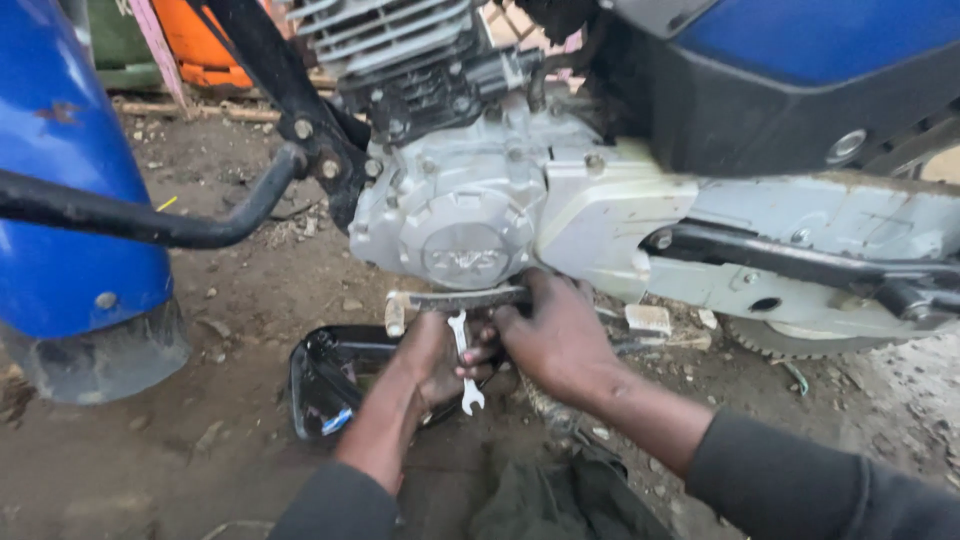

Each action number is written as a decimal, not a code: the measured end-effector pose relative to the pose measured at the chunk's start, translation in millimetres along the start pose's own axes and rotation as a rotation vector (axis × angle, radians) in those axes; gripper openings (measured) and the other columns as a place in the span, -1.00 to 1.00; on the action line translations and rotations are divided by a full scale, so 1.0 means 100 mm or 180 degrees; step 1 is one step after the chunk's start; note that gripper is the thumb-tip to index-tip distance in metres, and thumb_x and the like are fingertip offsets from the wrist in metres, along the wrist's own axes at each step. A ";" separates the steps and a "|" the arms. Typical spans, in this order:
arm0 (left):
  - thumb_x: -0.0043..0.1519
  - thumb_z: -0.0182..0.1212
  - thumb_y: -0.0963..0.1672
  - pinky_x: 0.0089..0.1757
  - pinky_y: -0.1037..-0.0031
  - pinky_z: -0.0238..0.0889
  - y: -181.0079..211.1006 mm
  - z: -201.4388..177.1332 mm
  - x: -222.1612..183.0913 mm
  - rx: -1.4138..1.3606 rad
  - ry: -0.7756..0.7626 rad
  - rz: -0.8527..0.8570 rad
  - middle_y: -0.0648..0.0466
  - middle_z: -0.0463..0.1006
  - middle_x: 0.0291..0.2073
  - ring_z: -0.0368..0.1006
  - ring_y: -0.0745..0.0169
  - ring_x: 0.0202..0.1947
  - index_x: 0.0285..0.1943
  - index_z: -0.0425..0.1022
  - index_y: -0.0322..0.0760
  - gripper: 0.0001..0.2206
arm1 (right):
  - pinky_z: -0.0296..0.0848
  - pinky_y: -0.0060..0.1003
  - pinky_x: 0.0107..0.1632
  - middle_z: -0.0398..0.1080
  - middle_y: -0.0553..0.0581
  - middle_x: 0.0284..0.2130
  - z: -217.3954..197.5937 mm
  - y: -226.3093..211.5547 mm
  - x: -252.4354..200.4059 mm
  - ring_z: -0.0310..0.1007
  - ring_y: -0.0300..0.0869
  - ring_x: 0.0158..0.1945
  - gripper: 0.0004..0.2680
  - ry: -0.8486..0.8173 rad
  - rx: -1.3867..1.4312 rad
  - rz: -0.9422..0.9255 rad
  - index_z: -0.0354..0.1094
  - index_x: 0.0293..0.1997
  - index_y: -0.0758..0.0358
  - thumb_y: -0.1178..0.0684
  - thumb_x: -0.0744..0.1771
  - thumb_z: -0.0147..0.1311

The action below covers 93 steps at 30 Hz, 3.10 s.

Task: The person removes a bolt from the engine with a wrench and then uses a T-handle socket wrench to work on the motorcycle's side casing.

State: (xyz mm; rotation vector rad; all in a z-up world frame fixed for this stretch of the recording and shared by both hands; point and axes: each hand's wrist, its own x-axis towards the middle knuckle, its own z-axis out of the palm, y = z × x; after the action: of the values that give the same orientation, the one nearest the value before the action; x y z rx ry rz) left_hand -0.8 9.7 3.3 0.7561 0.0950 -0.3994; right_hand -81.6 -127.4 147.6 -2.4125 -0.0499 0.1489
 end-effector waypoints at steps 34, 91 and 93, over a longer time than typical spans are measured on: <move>0.22 0.04 -0.09 -0.72 0.75 -0.13 -0.07 0.17 -0.02 0.0140 0.0080 0.0008 0.28 0.21 -0.67 0.00 0.58 -0.87 -0.35 0.35 -0.11 -0.90 | 0.20 0.20 0.28 0.35 0.58 0.00 0.12 0.36 0.27 0.19 0.47 0.20 -0.62 0.0329 -0.0412 -0.0641 0.39 0.10 0.33 -0.08 0.25 -0.05; 0.29 0.23 -0.05 -0.46 0.22 0.10 -2.31 -3.25 0.71 -0.0062 0.3083 0.0466 0.19 0.68 -0.20 0.58 0.29 -0.31 -0.12 0.65 -0.08 -0.86 | 0.45 -0.02 0.14 0.46 0.18 0.01 1.26 1.74 0.40 0.48 0.04 0.13 -0.78 -0.1265 -0.1838 -0.0102 0.39 0.10 -0.08 -0.12 0.36 -0.01; 0.22 0.21 0.06 -0.30 -0.12 0.36 -2.42 -3.46 0.86 -0.0027 0.3401 0.0608 -0.15 0.65 0.03 0.53 -0.25 0.01 0.08 0.66 -0.34 -0.56 | 0.41 -0.31 0.22 0.40 -0.06 0.29 1.52 2.17 1.01 0.40 -0.14 0.34 -0.52 -0.0851 -0.1511 0.2679 0.47 0.23 -0.22 -0.43 0.21 0.08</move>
State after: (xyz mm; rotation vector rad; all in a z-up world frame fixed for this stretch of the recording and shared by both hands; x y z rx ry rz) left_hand 5.6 60.2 -424.2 0.8940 1.0156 0.2239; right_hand -0.7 -182.0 -119.0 -2.7021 0.9045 0.9270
